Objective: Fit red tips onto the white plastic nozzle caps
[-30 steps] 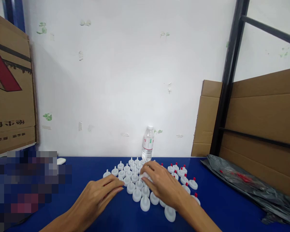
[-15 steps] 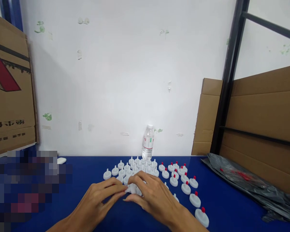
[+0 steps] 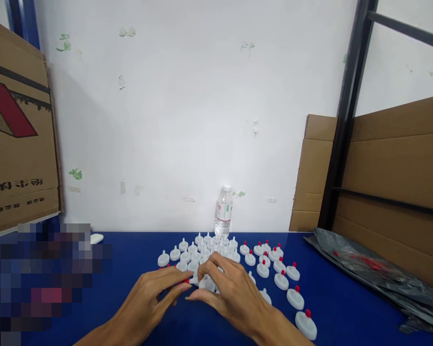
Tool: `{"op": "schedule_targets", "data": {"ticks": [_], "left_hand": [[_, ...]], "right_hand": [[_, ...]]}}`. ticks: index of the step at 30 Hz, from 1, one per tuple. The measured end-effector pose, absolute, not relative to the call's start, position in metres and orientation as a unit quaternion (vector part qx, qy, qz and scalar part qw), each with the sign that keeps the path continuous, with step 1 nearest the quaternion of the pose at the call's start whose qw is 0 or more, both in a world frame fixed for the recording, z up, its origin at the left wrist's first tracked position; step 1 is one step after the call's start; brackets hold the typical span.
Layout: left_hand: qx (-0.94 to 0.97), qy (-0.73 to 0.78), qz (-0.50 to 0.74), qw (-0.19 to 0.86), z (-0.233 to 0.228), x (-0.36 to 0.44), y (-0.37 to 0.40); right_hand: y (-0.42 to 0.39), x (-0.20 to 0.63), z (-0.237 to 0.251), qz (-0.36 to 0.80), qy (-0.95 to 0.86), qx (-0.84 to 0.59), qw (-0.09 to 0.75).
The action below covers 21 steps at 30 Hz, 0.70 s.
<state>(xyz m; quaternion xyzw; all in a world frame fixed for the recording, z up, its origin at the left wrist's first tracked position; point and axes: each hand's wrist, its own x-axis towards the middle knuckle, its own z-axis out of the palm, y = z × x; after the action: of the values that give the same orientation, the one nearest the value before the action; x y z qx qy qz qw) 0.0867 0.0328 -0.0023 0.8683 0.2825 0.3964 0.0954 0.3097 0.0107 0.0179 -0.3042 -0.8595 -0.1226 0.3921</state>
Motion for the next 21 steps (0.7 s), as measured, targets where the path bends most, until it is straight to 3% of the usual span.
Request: {"op": "schedule_targets", "data": {"ticks": [5, 16, 18, 21], "left_hand": [[0.869, 0.305, 0.369, 0.126, 0.003, 0.092, 0.022], [0.801, 0.322, 0.372, 0.343, -0.006, 0.103, 0.013], [0.805, 0.329, 0.360, 0.339, -0.002, 0.102, 0.013], [0.844, 0.329, 0.348, 0.242, 0.011, 0.097, 0.015]], "right_hand": [[0.007, 0.310, 0.017, -0.122, -0.856, -0.283, 0.416], [0.003, 0.308, 0.011, -0.189, -0.848, -0.216, 0.446], [0.002, 0.307, 0.011, -0.191, -0.846, -0.214, 0.450], [0.005, 0.306, 0.015, -0.182, -0.858, -0.227, 0.423]]}}
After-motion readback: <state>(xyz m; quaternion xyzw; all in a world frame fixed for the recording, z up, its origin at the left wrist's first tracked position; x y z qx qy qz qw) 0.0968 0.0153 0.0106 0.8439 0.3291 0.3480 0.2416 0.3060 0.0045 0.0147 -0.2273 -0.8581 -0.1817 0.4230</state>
